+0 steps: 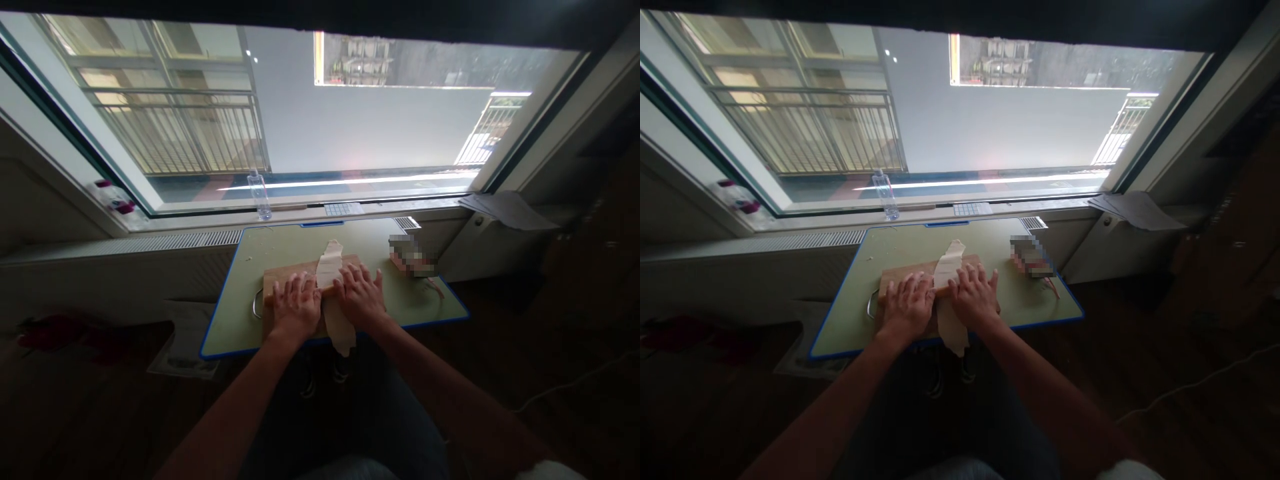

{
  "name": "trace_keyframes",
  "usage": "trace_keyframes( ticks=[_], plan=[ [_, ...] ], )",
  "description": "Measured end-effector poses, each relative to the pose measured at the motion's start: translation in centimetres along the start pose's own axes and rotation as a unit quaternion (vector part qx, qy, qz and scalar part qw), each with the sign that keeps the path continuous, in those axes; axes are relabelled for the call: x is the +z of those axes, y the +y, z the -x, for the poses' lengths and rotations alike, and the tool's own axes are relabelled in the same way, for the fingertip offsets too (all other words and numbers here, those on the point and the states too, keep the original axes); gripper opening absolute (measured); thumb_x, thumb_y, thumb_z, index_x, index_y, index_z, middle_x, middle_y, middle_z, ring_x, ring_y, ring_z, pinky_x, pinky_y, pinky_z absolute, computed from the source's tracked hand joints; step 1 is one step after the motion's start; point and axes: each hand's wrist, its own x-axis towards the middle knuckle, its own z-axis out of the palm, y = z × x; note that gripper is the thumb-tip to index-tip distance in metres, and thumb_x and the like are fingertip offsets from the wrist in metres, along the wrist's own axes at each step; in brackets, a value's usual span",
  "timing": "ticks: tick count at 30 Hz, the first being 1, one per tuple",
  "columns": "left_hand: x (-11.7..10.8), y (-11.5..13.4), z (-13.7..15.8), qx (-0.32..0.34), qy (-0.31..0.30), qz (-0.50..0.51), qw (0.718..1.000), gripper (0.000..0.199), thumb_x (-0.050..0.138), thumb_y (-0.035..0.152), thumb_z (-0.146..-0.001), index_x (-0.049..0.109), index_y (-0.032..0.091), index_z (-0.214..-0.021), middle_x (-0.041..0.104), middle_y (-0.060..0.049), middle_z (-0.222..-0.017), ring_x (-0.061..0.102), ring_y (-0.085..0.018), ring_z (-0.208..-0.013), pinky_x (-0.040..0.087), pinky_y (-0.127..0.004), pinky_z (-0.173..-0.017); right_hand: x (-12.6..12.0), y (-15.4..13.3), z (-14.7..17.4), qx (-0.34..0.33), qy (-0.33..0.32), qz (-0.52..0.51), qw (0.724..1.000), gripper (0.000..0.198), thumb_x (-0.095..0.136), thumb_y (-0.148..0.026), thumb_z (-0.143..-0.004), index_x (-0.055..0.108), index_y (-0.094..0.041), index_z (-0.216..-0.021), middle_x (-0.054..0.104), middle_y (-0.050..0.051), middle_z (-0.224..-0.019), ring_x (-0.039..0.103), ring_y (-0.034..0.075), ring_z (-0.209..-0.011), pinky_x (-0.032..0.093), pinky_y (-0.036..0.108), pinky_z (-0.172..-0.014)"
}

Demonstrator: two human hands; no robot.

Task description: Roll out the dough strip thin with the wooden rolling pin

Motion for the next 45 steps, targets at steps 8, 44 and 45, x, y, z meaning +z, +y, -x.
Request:
trace_keyframes(
  ticks=[8, 44, 45],
  plan=[
    [0.9, -0.5, -4.2, -0.029, -0.010, -0.033, 0.999, 0.054, 0.031, 0.045, -0.111, 0.063, 0.032, -0.152, 0.055, -0.008, -0.167, 0.046, -0.032, -0.155, 0.032, -0.062, -0.129, 0.7, 0.3, -3.7, -0.024, 0.027, 0.011, 0.999, 0.058, 0.036, -0.058, -0.114, 0.064, -0.022, -0.150, 0.058, 0.012, -0.164, 0.043, 0.037, -0.154, 0.024, 0.060, -0.128],
    [1.2, -1.6, -7.8, 0.016, -0.046, -0.012, 0.999, 0.058, 0.028, 0.056, -0.110, 0.062, 0.035, -0.152, 0.055, -0.008, -0.166, 0.045, -0.032, -0.152, 0.023, -0.064, -0.132, 0.8, -0.4, -5.1, 0.000, 0.005, 0.026, 1.000, 0.055, 0.036, -0.051, -0.112, 0.064, -0.022, -0.150, 0.059, 0.014, -0.162, 0.046, 0.038, -0.148, 0.028, 0.060, -0.125],
    [1.1, -1.6, -7.3, 0.022, -0.041, -0.014, 0.999, 0.057, 0.028, 0.054, -0.110, 0.061, 0.036, -0.153, 0.054, -0.007, -0.167, 0.044, -0.031, -0.153, 0.022, -0.064, -0.133, 0.7, -0.5, -4.4, -0.001, 0.006, 0.026, 1.000, 0.056, 0.033, -0.051, -0.113, 0.063, -0.022, -0.151, 0.057, 0.014, -0.163, 0.044, 0.037, -0.150, 0.027, 0.061, -0.125]
  ],
)
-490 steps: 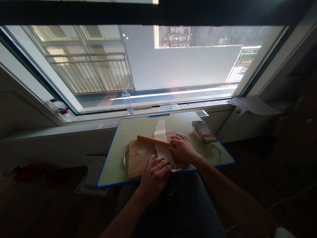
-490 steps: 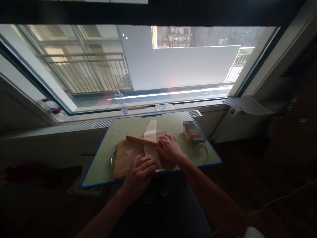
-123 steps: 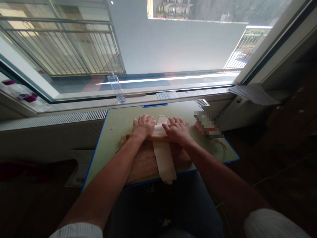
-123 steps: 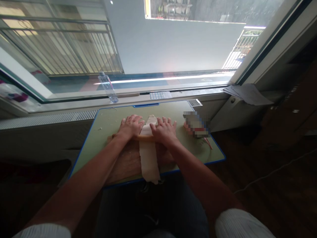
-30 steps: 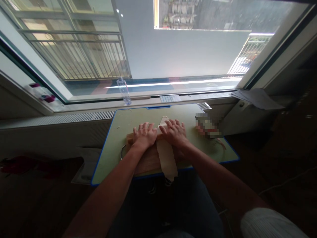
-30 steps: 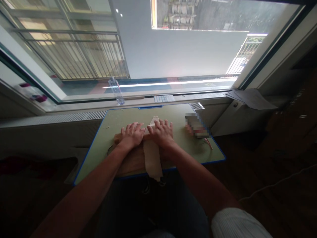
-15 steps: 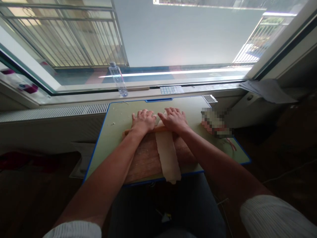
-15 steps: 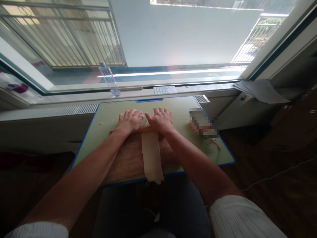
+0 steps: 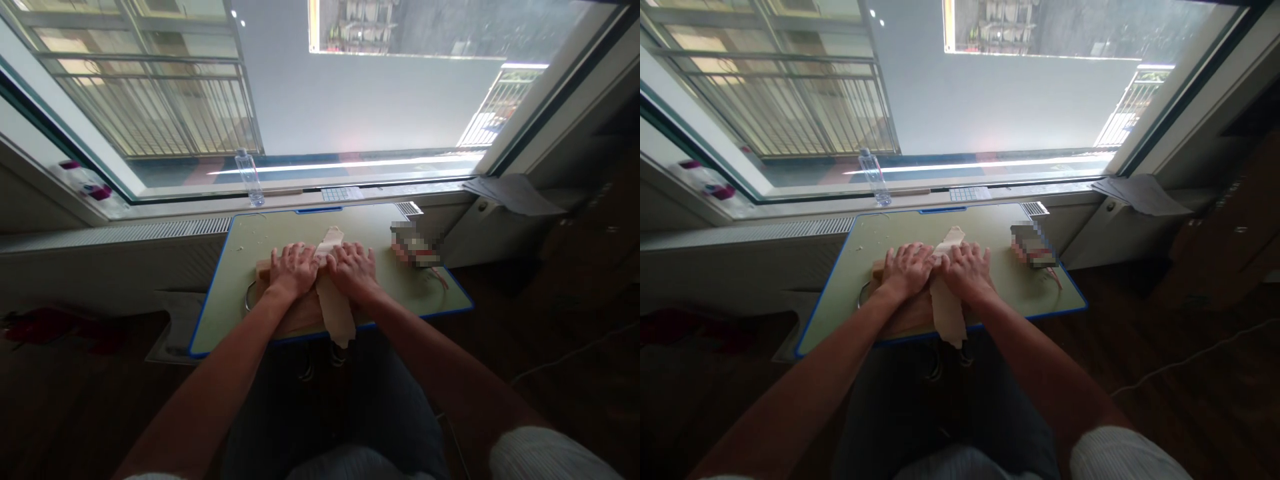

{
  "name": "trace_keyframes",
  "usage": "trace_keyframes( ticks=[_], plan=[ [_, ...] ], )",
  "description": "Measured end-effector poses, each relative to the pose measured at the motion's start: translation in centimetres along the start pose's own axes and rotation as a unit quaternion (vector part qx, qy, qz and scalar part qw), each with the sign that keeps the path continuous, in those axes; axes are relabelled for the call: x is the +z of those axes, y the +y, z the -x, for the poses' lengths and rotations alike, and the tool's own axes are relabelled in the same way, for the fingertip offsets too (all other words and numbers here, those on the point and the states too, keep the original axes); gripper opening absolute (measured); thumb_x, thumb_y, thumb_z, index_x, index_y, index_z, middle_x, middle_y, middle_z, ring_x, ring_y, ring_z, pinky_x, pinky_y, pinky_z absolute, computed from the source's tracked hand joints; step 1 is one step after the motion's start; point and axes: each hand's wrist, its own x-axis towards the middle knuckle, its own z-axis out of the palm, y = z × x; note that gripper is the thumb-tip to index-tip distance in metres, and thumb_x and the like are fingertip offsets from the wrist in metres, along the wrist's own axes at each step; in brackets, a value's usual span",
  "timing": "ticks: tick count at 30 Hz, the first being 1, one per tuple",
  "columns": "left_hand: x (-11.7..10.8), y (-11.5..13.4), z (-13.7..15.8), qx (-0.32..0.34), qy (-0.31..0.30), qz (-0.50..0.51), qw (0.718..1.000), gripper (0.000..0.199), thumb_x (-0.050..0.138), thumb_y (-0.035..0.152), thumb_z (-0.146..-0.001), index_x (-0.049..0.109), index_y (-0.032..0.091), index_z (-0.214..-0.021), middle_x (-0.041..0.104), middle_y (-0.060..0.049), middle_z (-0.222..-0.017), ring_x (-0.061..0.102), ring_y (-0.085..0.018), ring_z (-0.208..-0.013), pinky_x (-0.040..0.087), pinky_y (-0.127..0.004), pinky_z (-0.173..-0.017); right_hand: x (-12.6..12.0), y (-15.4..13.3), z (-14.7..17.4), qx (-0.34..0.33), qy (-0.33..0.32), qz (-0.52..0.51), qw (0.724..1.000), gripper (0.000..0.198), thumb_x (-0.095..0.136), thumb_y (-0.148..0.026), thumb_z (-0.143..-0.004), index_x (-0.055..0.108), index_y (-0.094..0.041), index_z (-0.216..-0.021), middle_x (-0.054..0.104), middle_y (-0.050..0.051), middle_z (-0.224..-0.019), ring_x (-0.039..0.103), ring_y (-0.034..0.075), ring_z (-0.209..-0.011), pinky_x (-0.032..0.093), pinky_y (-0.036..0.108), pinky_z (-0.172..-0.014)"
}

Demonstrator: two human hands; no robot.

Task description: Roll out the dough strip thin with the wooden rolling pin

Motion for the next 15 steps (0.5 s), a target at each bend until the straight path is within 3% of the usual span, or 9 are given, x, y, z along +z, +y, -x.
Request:
trace_keyframes(
  ticks=[5, 10, 15],
  plan=[
    [0.1, 0.1, 0.6, -0.001, 0.009, -0.007, 1.000, 0.054, 0.031, 0.044, -0.109, 0.061, 0.035, -0.154, 0.055, -0.006, -0.167, 0.043, -0.029, -0.155, 0.020, -0.064, -0.134, -0.3, 0.0, 1.1, -0.004, 0.006, -0.005, 1.000, 0.058, 0.030, -0.051, -0.114, 0.061, -0.022, -0.154, 0.054, 0.014, -0.166, 0.041, 0.037, -0.153, 0.026, 0.063, -0.126],
    [0.1, 0.2, -1.9, -0.019, 0.003, -0.008, 1.000, 0.057, 0.030, 0.042, -0.108, 0.059, 0.031, -0.155, 0.054, -0.008, -0.167, 0.045, -0.030, -0.154, 0.021, -0.064, -0.134, -0.1, 0.1, -0.9, 0.009, 0.004, 0.000, 1.000, 0.056, 0.032, -0.051, -0.114, 0.065, -0.024, -0.149, 0.059, 0.013, -0.161, 0.046, 0.038, -0.149, 0.028, 0.063, -0.124],
    [0.0, 0.0, -4.7, -0.023, -0.043, -0.007, 0.999, 0.061, 0.028, 0.043, -0.107, 0.051, 0.030, -0.162, 0.049, -0.008, -0.171, 0.043, -0.030, -0.156, 0.023, -0.064, -0.133, 0.0, 0.3, -3.4, 0.029, -0.017, -0.006, 0.999, 0.060, 0.036, -0.057, -0.111, 0.062, -0.022, -0.153, 0.059, 0.014, -0.162, 0.048, 0.039, -0.146, 0.032, 0.060, -0.122]
  ],
)
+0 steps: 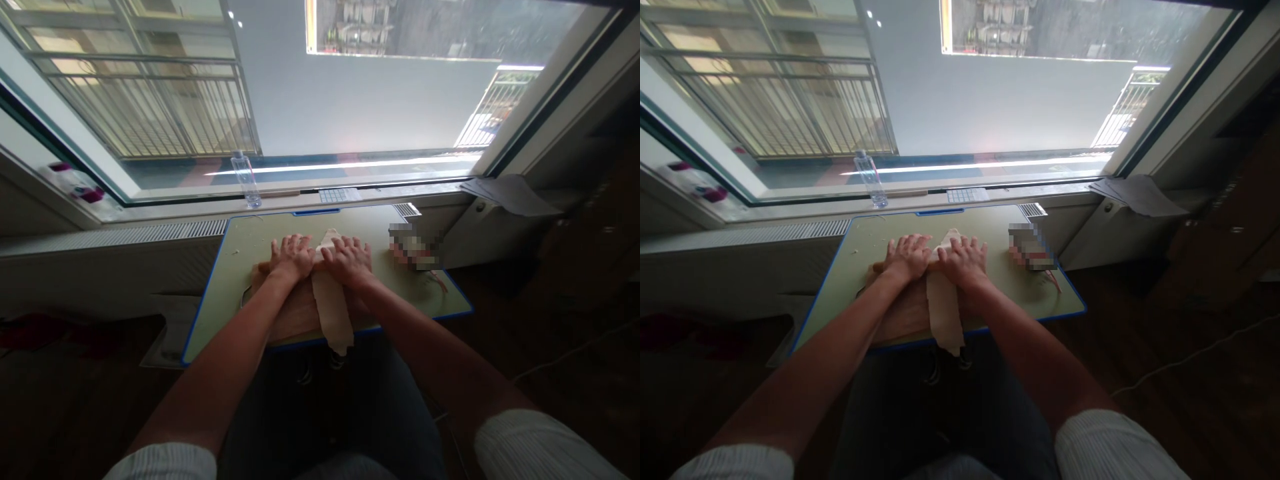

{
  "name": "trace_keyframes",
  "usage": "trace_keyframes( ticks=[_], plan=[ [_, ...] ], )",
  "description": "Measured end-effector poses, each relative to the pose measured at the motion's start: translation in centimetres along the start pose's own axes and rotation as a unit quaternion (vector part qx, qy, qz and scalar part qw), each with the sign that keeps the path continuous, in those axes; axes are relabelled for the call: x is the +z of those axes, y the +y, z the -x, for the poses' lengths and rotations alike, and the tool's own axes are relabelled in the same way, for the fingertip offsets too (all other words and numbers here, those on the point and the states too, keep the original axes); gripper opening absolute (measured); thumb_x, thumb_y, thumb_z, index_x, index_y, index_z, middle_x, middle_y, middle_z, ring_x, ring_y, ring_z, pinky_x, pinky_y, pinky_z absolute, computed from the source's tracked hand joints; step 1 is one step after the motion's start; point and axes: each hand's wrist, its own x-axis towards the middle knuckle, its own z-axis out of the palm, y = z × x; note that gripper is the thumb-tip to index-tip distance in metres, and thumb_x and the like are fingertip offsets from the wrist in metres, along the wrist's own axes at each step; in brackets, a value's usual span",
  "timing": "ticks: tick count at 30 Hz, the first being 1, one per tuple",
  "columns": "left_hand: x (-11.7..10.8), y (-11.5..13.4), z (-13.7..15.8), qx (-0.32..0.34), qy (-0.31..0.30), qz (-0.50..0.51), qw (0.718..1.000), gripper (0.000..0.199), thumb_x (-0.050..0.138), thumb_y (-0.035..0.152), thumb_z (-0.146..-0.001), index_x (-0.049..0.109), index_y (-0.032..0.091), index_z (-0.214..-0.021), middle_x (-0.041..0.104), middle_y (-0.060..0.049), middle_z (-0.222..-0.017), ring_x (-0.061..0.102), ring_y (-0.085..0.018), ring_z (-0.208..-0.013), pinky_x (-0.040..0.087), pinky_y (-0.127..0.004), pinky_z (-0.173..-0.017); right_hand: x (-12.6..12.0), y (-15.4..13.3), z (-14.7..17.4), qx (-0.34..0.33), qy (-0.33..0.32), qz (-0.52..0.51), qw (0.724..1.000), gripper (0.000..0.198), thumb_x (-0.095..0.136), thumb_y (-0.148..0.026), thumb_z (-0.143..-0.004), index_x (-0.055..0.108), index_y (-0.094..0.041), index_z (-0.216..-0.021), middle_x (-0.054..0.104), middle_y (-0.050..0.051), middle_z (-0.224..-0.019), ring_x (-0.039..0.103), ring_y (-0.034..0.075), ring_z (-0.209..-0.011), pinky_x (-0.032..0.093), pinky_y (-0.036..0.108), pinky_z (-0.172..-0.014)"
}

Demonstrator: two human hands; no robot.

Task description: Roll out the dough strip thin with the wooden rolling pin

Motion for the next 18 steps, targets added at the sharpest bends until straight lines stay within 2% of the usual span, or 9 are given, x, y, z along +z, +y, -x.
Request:
trace_keyframes(
  ticks=[7, 12, 18],
  plan=[
    [0.0, -0.3, -3.1, 0.010, -0.040, 0.005, 0.999, 0.063, 0.025, 0.049, -0.108, 0.048, 0.032, -0.164, 0.046, -0.009, -0.173, 0.043, -0.033, -0.156, 0.026, -0.067, -0.131, 0.6, 0.7, -3.3, 0.007, -0.036, -0.016, 0.999, 0.070, 0.035, -0.065, -0.109, 0.050, -0.024, -0.164, 0.054, 0.013, -0.166, 0.046, 0.038, -0.148, 0.033, 0.061, -0.123],
    [0.1, -0.7, -5.3, 0.024, -0.098, 0.008, 0.995, 0.066, 0.023, 0.052, -0.107, 0.045, 0.033, -0.167, 0.042, -0.009, -0.176, 0.041, -0.034, -0.157, 0.032, -0.066, -0.128, 0.6, 1.2, -4.9, 0.019, -0.080, -0.035, 0.996, 0.076, 0.034, -0.072, -0.107, 0.048, -0.026, -0.166, 0.050, 0.013, -0.169, 0.045, 0.039, -0.150, 0.035, 0.062, -0.123],
    [0.1, -0.8, -7.2, 0.033, -0.085, -0.003, 0.996, 0.068, 0.023, 0.050, -0.107, 0.040, 0.031, -0.169, 0.039, -0.010, -0.177, 0.036, -0.034, -0.161, 0.027, -0.067, -0.130, 0.4, 1.4, -6.7, 0.037, -0.114, -0.070, 0.990, 0.079, 0.033, -0.076, -0.106, 0.048, -0.026, -0.166, 0.043, 0.013, -0.174, 0.037, 0.041, -0.157, 0.029, 0.069, -0.127]
  ],
)
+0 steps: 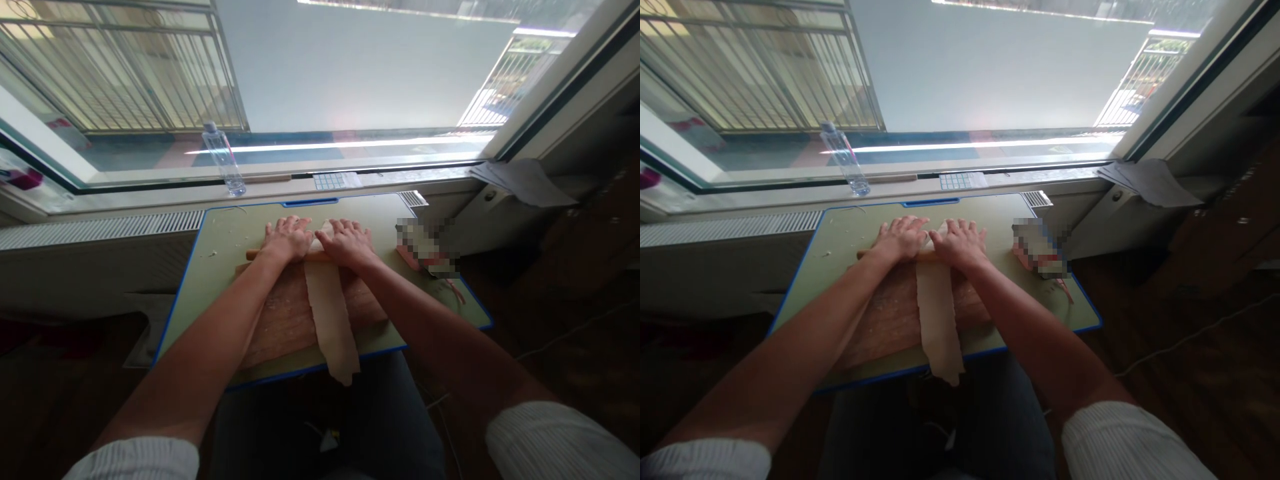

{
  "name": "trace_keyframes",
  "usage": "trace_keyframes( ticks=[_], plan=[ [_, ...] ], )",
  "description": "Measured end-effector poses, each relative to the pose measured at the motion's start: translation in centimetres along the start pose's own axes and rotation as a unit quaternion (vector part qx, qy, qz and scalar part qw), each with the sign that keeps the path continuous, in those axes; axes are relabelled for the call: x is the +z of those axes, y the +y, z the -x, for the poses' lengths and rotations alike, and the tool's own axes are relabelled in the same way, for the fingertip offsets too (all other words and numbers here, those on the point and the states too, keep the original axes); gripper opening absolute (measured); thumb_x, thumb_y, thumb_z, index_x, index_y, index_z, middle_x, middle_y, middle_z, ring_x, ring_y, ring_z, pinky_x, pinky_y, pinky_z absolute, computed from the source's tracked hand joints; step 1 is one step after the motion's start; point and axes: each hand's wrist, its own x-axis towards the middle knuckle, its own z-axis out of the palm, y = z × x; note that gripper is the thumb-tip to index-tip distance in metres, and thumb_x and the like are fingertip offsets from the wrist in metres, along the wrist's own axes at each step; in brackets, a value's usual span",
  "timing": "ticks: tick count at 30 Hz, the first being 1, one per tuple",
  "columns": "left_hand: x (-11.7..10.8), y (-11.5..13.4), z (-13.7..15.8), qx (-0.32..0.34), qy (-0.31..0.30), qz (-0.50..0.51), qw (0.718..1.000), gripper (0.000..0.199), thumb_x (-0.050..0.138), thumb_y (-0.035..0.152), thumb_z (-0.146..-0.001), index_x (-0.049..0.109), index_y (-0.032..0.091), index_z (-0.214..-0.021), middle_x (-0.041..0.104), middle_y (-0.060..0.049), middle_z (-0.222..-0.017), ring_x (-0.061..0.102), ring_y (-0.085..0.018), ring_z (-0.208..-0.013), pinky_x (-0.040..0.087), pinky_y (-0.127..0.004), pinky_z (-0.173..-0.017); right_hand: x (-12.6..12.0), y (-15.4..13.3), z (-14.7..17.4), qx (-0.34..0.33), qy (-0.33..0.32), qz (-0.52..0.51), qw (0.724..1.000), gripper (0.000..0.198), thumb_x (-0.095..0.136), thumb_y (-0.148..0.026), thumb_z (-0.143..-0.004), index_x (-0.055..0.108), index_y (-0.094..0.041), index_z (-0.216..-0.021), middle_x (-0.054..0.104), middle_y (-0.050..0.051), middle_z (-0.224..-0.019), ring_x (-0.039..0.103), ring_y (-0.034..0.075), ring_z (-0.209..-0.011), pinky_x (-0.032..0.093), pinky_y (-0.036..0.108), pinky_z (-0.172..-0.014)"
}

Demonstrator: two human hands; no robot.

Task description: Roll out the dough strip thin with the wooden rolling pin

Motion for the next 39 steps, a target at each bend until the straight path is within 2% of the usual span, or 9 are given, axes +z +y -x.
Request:
trace_keyframes(
  ticks=[7, 11, 15, 19, 23, 27, 33, 39],
  plan=[
    [0.0, 0.1, 0.2, -0.005, 0.009, 0.004, 1.000, 0.067, 0.024, 0.051, -0.107, 0.043, 0.030, -0.168, 0.040, -0.010, -0.176, 0.038, -0.034, -0.160, 0.029, -0.067, -0.130, 0.0, 0.1, -0.3, -0.010, 0.013, 0.009, 1.000, 0.076, 0.036, -0.072, -0.107, 0.050, -0.024, -0.164, 0.049, 0.015, -0.170, 0.043, 0.039, -0.153, 0.032, 0.065, -0.125],
    [0.2, 0.4, 2.1, -0.012, 0.014, 0.007, 1.000, 0.065, 0.024, 0.052, -0.108, 0.044, 0.034, -0.167, 0.041, -0.008, -0.177, 0.039, -0.033, -0.159, 0.028, -0.066, -0.130, 0.7, -0.1, 2.0, -0.018, 0.056, 0.028, 0.998, 0.074, 0.037, -0.068, -0.107, 0.049, -0.024, -0.165, 0.053, 0.014, -0.166, 0.047, 0.038, -0.148, 0.033, 0.062, -0.125],
    [0.6, 1.1, 4.9, -0.025, 0.028, -0.008, 0.999, 0.064, 0.025, 0.053, -0.109, 0.044, 0.034, -0.167, 0.042, -0.008, -0.176, 0.039, -0.032, -0.159, 0.026, -0.063, -0.132, 1.5, -0.3, 5.0, -0.019, 0.097, 0.065, 0.993, 0.067, 0.037, -0.060, -0.110, 0.055, -0.021, -0.162, 0.054, 0.015, -0.166, 0.045, 0.041, -0.149, 0.031, 0.064, -0.124],
    [1.0, 1.6, 7.5, -0.030, 0.054, -0.016, 0.998, 0.062, 0.025, 0.051, -0.110, 0.046, 0.034, -0.166, 0.045, -0.008, -0.174, 0.041, -0.031, -0.158, 0.025, -0.063, -0.132, 1.9, -0.3, 7.5, -0.036, 0.115, 0.077, 0.990, 0.065, 0.031, -0.057, -0.113, 0.055, -0.022, -0.161, 0.052, 0.014, -0.168, 0.041, 0.041, -0.154, 0.026, 0.065, -0.126],
    [1.0, 1.8, 8.3, -0.029, 0.060, -0.013, 0.998, 0.062, 0.025, 0.049, -0.110, 0.047, 0.033, -0.165, 0.045, -0.009, -0.174, 0.040, -0.031, -0.158, 0.023, -0.065, -0.132, 1.8, -0.3, 8.3, -0.042, 0.114, 0.079, 0.989, 0.065, 0.028, -0.057, -0.114, 0.056, -0.022, -0.161, 0.051, 0.013, -0.169, 0.040, 0.040, -0.155, 0.024, 0.065, -0.127],
    [0.7, 1.7, 6.9, -0.036, 0.046, -0.007, 0.998, 0.062, 0.025, 0.049, -0.109, 0.047, 0.034, -0.165, 0.044, -0.008, -0.175, 0.039, -0.030, -0.159, 0.023, -0.065, -0.133, 1.4, -0.3, 7.0, -0.032, 0.089, 0.072, 0.993, 0.066, 0.029, -0.059, -0.112, 0.056, -0.024, -0.161, 0.051, 0.013, -0.168, 0.040, 0.040, -0.156, 0.026, 0.065, -0.127],
    [0.2, 0.8, 2.7, -0.030, 0.009, 0.007, 0.999, 0.067, 0.022, 0.055, -0.107, 0.042, 0.036, -0.168, 0.037, -0.009, -0.179, 0.034, -0.033, -0.163, 0.024, -0.068, -0.131, 0.5, 0.0, 2.9, -0.028, 0.054, 0.047, 0.997, 0.070, 0.035, -0.067, -0.109, 0.051, -0.027, -0.164, 0.051, 0.012, -0.169, 0.046, 0.039, -0.150, 0.034, 0.063, -0.124],
    [-0.1, 0.2, -1.0, -0.018, 0.011, 0.008, 1.000, 0.067, 0.024, 0.055, -0.107, 0.042, 0.033, -0.168, 0.037, -0.010, -0.178, 0.035, -0.035, -0.162, 0.025, -0.067, -0.131, -0.3, 0.3, -1.4, -0.015, -0.006, 0.001, 1.000, 0.081, 0.034, -0.078, -0.106, 0.050, -0.025, -0.164, 0.047, 0.017, -0.170, 0.042, 0.041, -0.153, 0.032, 0.066, -0.124]
  ],
)
